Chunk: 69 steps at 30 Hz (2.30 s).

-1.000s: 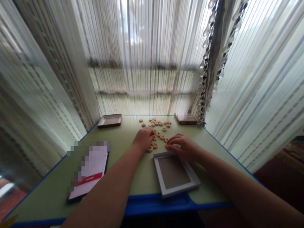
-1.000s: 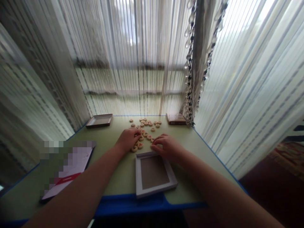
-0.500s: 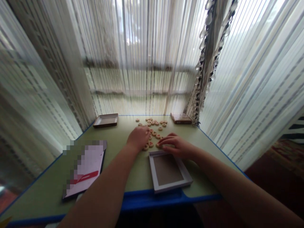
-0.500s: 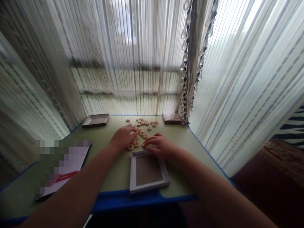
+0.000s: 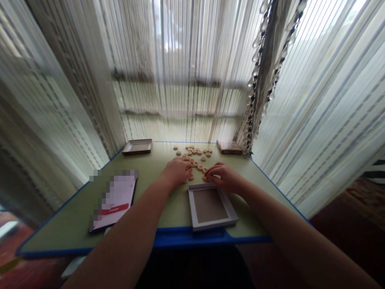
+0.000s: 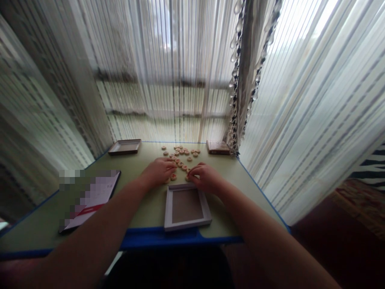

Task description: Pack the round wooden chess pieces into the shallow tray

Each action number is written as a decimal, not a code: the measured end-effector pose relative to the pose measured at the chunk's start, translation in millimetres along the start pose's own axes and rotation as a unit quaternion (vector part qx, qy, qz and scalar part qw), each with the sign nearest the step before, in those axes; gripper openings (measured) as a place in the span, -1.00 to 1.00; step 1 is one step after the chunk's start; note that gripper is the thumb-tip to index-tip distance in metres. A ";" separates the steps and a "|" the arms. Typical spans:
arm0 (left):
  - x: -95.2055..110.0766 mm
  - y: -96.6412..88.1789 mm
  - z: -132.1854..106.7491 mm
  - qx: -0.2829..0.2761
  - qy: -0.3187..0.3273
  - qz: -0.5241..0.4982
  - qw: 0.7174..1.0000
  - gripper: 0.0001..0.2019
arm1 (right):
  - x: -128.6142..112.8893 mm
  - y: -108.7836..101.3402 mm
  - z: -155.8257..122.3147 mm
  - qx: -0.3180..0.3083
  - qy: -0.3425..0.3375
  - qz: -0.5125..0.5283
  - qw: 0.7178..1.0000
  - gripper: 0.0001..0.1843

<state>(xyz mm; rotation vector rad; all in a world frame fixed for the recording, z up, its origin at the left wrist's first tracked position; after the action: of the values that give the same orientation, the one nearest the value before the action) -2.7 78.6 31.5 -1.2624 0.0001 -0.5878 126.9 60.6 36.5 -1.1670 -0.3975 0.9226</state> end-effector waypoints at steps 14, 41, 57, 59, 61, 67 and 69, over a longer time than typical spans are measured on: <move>25.4 -0.7 -14.5 -0.049 0.028 -0.001 0.998 -0.76 | 21.2 -2.1 2.5 0.075 0.102 0.057 0.990 -0.80; 32.9 9.8 -16.9 -0.063 0.034 -0.010 0.997 -0.82 | 54.9 -0.1 -2.8 -0.016 0.161 -0.124 0.979 -0.66; 27.8 10.8 -17.4 -0.051 0.043 0.010 0.998 -0.80 | 63.6 18.8 -4.9 -0.050 0.229 0.012 0.972 -0.70; 27.7 10.0 -17.6 -0.049 0.045 0.007 0.998 -0.80 | 63.3 18.8 -4.7 -0.042 0.233 0.028 0.971 -0.74; 28.1 9.7 -18.1 -0.047 0.048 0.005 0.998 -0.80 | 61.1 16.0 -4.3 -0.031 0.236 0.044 0.970 -0.78; 25.8 10.0 -17.9 -0.056 0.017 -0.008 0.998 -0.77 | 30.0 -11.0 -2.6 0.033 0.188 0.078 0.978 -0.70; 25.2 10.6 -17.1 -0.067 0.005 -0.019 0.998 -0.76 | 13.0 -8.3 -2.5 0.003 0.148 0.111 0.983 -0.70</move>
<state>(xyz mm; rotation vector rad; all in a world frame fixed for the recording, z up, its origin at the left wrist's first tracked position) 17.8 54.8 24.4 -1.3914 0.0243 -0.6362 139.7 68.5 40.8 -1.3391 -0.0235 0.9224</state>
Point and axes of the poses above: each hand's wrist, its own z-axis towards the middle knuckle, its own y-axis out of the palm, x = y × z, the point moved 8 cm from there along z, towards the middle knuckle, and after that the axes turned 11 degrees about -z, right-handed, at the moved point
